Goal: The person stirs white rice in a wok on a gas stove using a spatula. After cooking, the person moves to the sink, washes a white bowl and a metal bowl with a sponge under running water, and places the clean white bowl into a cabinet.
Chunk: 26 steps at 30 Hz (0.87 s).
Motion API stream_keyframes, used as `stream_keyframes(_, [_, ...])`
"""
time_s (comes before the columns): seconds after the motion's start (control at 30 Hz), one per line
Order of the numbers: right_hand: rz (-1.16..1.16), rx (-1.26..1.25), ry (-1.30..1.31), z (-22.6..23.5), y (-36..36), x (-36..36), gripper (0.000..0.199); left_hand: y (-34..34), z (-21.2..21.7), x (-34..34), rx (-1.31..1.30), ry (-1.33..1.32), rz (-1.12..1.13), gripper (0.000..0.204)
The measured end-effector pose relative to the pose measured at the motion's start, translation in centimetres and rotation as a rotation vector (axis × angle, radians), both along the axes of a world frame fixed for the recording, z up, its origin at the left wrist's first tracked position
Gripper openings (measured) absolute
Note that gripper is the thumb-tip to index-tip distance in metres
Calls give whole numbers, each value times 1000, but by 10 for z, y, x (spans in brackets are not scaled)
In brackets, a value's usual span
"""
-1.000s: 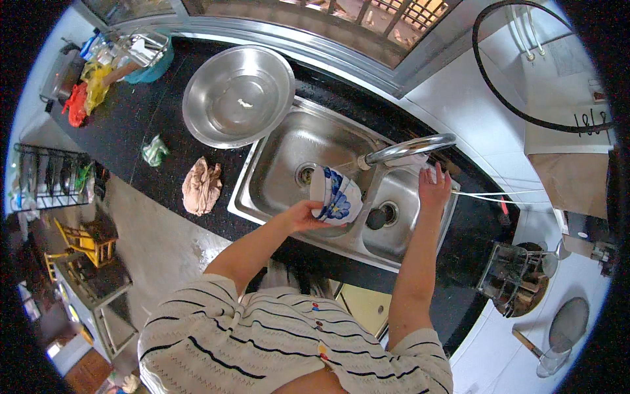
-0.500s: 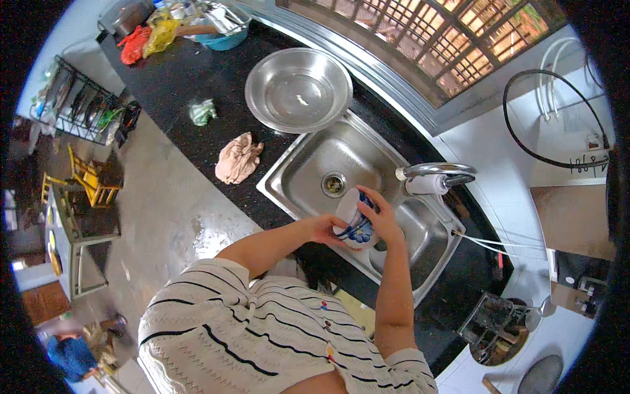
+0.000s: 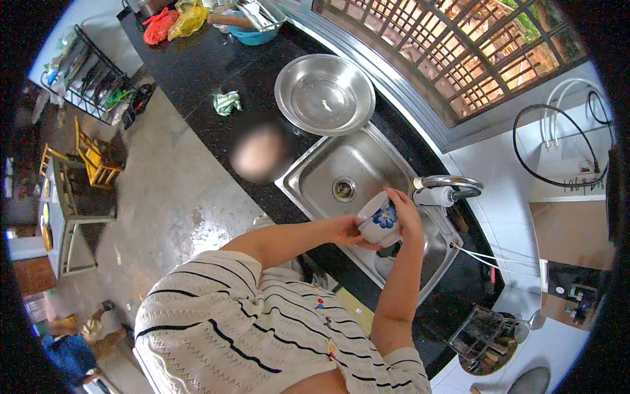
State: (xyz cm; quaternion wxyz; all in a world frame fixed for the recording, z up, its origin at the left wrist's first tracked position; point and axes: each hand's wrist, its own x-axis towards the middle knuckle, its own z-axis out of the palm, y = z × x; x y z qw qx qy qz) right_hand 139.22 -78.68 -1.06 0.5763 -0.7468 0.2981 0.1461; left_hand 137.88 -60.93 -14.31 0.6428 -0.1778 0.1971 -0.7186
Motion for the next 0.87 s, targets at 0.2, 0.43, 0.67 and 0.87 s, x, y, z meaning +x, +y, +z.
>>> stream_keyframes(0.2, [-122, -45, 36, -22, 8, 3, 44, 28, 17, 22, -60, 32, -99, 63])
stream_keyframes(0.43, [-244, 85, -55, 20, 124, 33, 43, 106, -2, 81, -42, -83, -229, 62])
stream_keyframes(0.67, [-143, 178, -380, 2, 294, 133, 50, 305, 67, 228, 293, -321, -384, 59])
stream_keyframes(0.87, [107, 360, -572, 25, 502, 271, 53, 507, 66, 321, 472, -912, 281, 64])
